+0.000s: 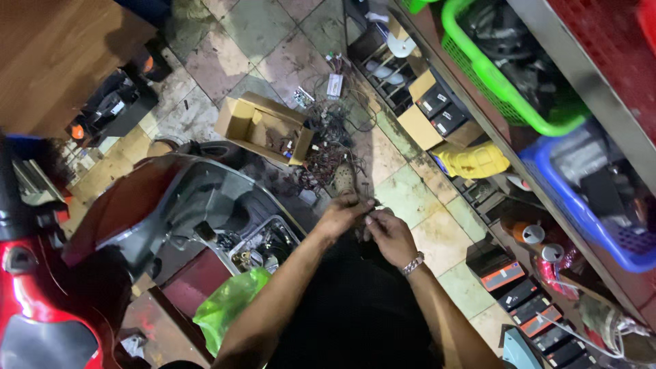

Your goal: The person wires and assembles components of an electric scooter using shears and tape, connecting wires and organizing internal parts.

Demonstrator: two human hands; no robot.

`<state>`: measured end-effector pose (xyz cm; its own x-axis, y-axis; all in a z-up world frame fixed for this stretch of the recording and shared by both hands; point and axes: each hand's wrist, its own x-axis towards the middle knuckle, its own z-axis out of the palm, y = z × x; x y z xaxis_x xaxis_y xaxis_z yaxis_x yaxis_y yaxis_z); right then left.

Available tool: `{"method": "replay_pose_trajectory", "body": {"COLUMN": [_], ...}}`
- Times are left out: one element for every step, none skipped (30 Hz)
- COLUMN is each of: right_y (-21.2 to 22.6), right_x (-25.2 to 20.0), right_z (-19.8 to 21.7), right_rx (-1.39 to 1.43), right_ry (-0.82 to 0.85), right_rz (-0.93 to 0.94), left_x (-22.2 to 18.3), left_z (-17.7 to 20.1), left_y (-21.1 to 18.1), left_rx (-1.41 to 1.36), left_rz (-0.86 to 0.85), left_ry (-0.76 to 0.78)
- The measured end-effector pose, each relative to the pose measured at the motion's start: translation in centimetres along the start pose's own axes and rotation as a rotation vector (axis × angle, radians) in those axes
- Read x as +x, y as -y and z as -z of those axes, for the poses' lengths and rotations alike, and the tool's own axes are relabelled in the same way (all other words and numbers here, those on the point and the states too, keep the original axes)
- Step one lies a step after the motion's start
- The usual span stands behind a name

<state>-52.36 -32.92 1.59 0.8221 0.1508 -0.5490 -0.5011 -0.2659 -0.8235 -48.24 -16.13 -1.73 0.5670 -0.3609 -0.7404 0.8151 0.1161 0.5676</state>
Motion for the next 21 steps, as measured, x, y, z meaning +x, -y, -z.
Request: {"method": "replay_pose_trajectory", "body": {"right_y": [0.0,-0.3,-0.7,-1.1,-1.6,-2.3,-3.1,-3.8,-4.5,-5.2,-6.0,-6.6,-7.2,-7.9,-8.6,-9.3,-10.0,-10.6,-11.2,-11.9,-12.4], "right_x": [-1.3,-2.6,-3.7,-4.7,-5.8,-6.8,-7.6,-8.5,-9.4,-10.2,-11.0,-11.7,-12.4,-12.9,-13.4,-13.8,-14.0,-14.3,-14.3,-14.4,-14.4], "right_z": [0.4,0.9,1.4,1.9,2.5,2.9,3.6,4.1,4.4,4.6,4.8,5.2,5.6,5.7,5.9,6.0,6.2,6.3,6.5,6.7,6.9], "right_rx": [0.003,-0.045,-0.092,-0.09,-0.044,0.005,0.011,0.014,0.017,0.024,0.003,-0.023,-0.019,0.012,0.043,0.048,0.04,0.033,0.038,0.04,0.042], "right_ry": [-0.003,-0.052,-0.102,-0.109,-0.13,-0.148,-0.152,-0.151,-0.149,-0.156,-0.167,-0.181,-0.192,-0.181,-0.171,-0.175,-0.188,-0.202,-0.208,-0.21,-0.212], "right_rz": [0.003,0.02,0.037,0.038,0.052,0.068,0.07,0.058,0.047,0.053,-0.002,-0.054,-0.045,-0.023,-0.002,0.008,-0.037,-0.083,-0.075,-0.067,-0.058], "left_x": [-0.4,-0.6,-0.8,-1.2,-1.4,-1.3,-1.2,-1.2,-1.3,-1.0,-0.8,-0.6,-0.6,-0.6,-0.4,-0.3,-0.2,-0.3,-0.4,-0.6,-0.7], "left_z": [-0.9,-1.8,-2.4,-2.8,-3.4,-4.0,-4.6,-4.9,-5.2,-5.7,-6.1,-6.4,-6.5,-6.5,-6.6,-6.7,-6.9,-7.2,-7.6,-8.1,-8.7], "left_y": [-0.2,-0.2,-0.1,0.1,0.4,0.7,1.0,1.2,1.3,1.3,1.3,1.1,0.7,0.4,0.1,-0.4,-0.7,-0.8,-1.1,-1.3,-1.5], "left_rx": [-0.013,-0.025,-0.018,0.037,0.092,0.099,0.129,0.163,0.174,0.179,0.184,0.193,0.155,0.116,0.125,0.159,0.193,0.202,0.238,0.273,0.281], "left_rz": [-0.023,-0.047,-0.049,-0.029,-0.008,-0.008,-0.096,-0.181,-0.179,-0.224,-0.27,-0.279,-0.317,-0.353,-0.36,-0.432,-0.504,-0.511,-0.529,-0.547,-0.552], "left_ry": [0.006,0.014,0.017,0.016,0.014,0.015,0.021,0.027,0.027,-0.001,-0.029,-0.021,-0.036,-0.051,-0.044,-0.051,-0.058,-0.054,-0.066,-0.077,-0.072]}}
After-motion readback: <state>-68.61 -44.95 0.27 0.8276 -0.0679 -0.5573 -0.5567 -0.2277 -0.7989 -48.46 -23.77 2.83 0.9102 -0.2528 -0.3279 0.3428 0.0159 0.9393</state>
